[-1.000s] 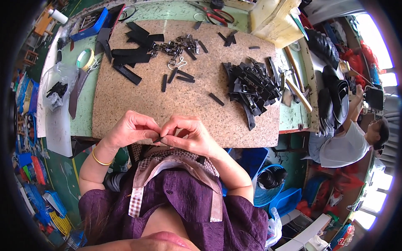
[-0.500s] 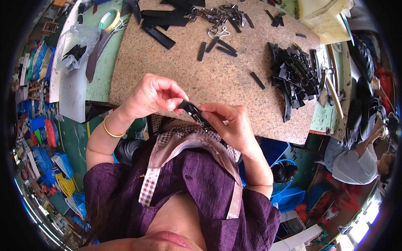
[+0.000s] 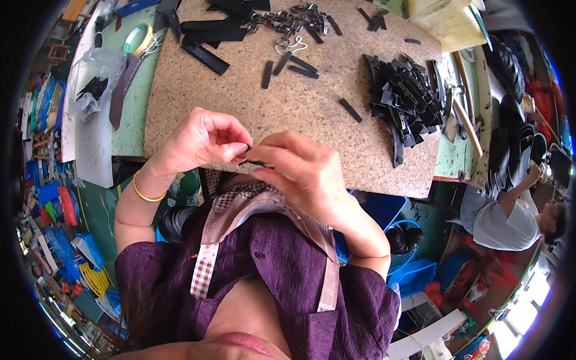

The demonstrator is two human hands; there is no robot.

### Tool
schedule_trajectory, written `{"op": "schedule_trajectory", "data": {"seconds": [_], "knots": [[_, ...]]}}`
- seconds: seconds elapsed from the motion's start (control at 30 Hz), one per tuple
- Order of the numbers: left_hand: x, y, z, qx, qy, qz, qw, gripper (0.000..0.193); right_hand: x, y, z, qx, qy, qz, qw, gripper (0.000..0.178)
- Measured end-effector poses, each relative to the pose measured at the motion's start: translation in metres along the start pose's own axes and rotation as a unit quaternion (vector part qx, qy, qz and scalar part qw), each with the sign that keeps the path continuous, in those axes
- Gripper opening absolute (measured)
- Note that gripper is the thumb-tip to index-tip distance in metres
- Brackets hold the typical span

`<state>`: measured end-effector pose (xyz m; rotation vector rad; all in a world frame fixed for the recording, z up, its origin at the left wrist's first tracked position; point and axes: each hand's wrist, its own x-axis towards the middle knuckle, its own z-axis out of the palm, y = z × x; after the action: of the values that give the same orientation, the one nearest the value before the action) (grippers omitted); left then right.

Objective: The person attaches metal buckles to black leather straps by hand, then checks their alignment.

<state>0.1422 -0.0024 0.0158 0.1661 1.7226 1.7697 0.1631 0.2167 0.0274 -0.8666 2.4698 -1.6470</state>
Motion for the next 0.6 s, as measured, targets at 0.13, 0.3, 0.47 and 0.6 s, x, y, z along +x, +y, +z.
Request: {"op": "schedule_trajectory", "data": {"seconds": [0.13, 0.3, 0.47, 0.6], "knots": [[0.003, 0.007, 0.006, 0.107, 0.000, 0.046, 0.993, 0.013, 0.001, -0.010, -0.002, -0.239, -0.058, -0.077, 0.966, 0.027], [0.006, 0.012, 0.023, 0.151, 0.061, 0.190, 0.968, 0.007, -0.006, -0.002, -0.002, -0.149, -0.019, -0.013, 0.989, 0.024], [-0.023, 0.003, 0.022, -0.085, -0.205, 0.091, 0.971, 0.024, 0.001, 0.011, -0.016, 0.364, 0.198, 0.236, 0.879, 0.022], [0.002, -0.046, 0.053, -0.240, 0.068, 0.127, 0.960, 0.045, -0.001, 0.023, 0.019, 0.494, 0.159, 0.276, 0.809, 0.015]]}}
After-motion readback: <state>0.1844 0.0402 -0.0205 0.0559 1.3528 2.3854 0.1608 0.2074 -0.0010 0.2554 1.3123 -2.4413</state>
